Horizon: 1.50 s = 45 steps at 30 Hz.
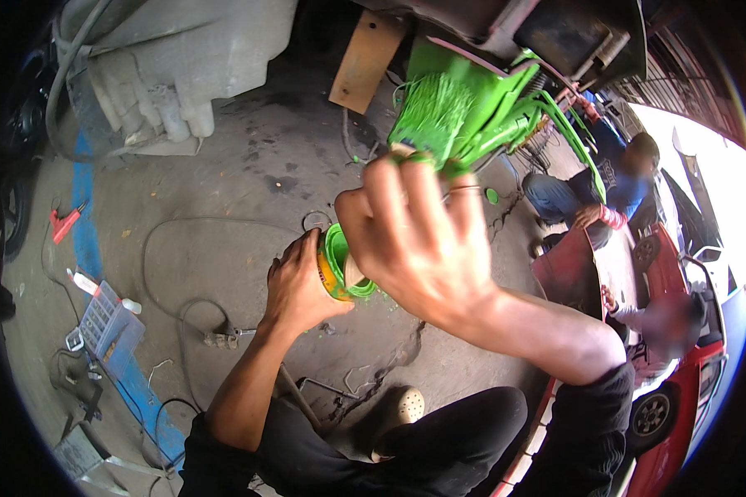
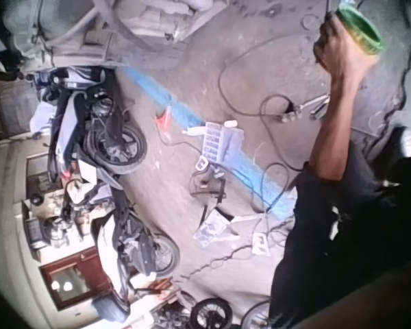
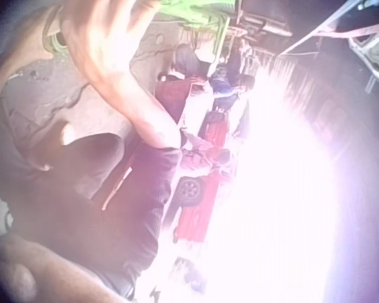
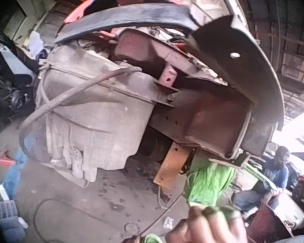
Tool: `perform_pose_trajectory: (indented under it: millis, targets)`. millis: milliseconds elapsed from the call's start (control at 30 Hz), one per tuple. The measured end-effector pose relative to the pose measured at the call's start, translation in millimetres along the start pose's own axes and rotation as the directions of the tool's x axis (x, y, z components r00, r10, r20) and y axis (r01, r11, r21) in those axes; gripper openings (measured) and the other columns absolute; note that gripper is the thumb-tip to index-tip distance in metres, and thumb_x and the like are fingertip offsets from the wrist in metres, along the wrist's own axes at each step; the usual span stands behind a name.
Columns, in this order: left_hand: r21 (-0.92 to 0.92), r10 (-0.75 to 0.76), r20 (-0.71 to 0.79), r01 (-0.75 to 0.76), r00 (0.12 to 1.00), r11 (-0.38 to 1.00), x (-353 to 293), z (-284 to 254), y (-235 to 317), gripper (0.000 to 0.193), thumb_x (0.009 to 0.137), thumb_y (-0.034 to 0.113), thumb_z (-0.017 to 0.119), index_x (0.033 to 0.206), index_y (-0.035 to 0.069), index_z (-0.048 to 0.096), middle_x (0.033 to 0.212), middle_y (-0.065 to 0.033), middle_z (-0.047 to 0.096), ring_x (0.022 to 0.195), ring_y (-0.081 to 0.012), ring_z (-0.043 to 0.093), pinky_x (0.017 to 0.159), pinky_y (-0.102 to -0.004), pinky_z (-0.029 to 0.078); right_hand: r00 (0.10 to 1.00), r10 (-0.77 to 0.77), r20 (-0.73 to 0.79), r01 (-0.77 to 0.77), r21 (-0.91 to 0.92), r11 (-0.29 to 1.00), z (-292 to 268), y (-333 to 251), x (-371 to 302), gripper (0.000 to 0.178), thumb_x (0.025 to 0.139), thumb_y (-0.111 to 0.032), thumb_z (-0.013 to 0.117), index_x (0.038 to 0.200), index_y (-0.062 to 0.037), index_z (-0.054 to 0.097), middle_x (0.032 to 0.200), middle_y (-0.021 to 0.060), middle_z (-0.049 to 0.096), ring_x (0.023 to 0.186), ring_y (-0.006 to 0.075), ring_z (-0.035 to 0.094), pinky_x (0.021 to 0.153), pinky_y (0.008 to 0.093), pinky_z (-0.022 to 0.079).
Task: The person paints a green motorcycle frame with a brush, repeatedly dipping the brush into a paint can and applying paint to various sections of the frame. The person remains crouched or seated on the floor during the task.
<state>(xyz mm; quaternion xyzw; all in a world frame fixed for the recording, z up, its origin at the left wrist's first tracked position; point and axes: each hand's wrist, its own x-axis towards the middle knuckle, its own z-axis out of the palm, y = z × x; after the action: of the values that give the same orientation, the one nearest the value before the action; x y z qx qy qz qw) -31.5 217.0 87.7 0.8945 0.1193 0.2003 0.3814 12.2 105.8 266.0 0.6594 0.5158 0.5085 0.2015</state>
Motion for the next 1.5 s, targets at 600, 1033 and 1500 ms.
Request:
perform_pose_trajectory:
  millis: [600, 1033, 1500]
  targets:
    - [0.033, -0.062, 0.014, 0.062, 0.998, 0.998, -10.6, -15.3, -12.9, 0.106, 0.046, 0.026, 0.091, 0.135, 0.001, 0.039, 0.126, -0.0228, 0.056, 0.116, -0.0380, 0.056, 0.095, -0.0479, 0.048, 0.973, 0.065, 0.222, -0.160, 0.439, 0.884, 54.0, -26.1, -52.2, 0.033, 0.061, -0.024, 0.077, 0.082, -0.0053, 0.059, 0.087, 0.0089, 0.049, 0.083, 0.0255, 0.056, 0.068, 0.0367, 0.053]
    - [0.054, -0.070, 0.048, 0.067, 0.996, 0.996, -8.6, -16.2, -3.7, 0.113, 0.048, 0.032, 0.090, 0.141, 0.001, 0.034, 0.133, -0.0198, 0.053, 0.125, -0.0333, 0.051, 0.102, -0.0497, 0.042, 0.997, 0.075, -0.022, -0.064, 0.319, 0.945, -12.6, 34.1, 28.5, 0.025, 0.061, -0.012, 0.072, 0.081, -0.0057, 0.058, 0.086, 0.0096, 0.051, 0.078, 0.0273, 0.055, 0.064, 0.0374, 0.053]
    - [0.052, -0.079, 0.059, 0.076, 0.995, 0.996, -13.9, -24.9, -3.5, 0.114, 0.048, 0.031, 0.090, 0.142, 0.002, 0.032, 0.137, -0.0190, 0.050, 0.126, -0.0341, 0.050, 0.102, -0.0506, 0.042, 0.993, -0.063, 0.099, 0.062, 0.012, 0.998, 44.8, -14.4, -15.3, 0.017, 0.063, -0.018, 0.066, 0.074, -0.0072, 0.058, 0.085, 0.0076, 0.048, 0.087, 0.0236, 0.054, 0.063, 0.0308, 0.050]
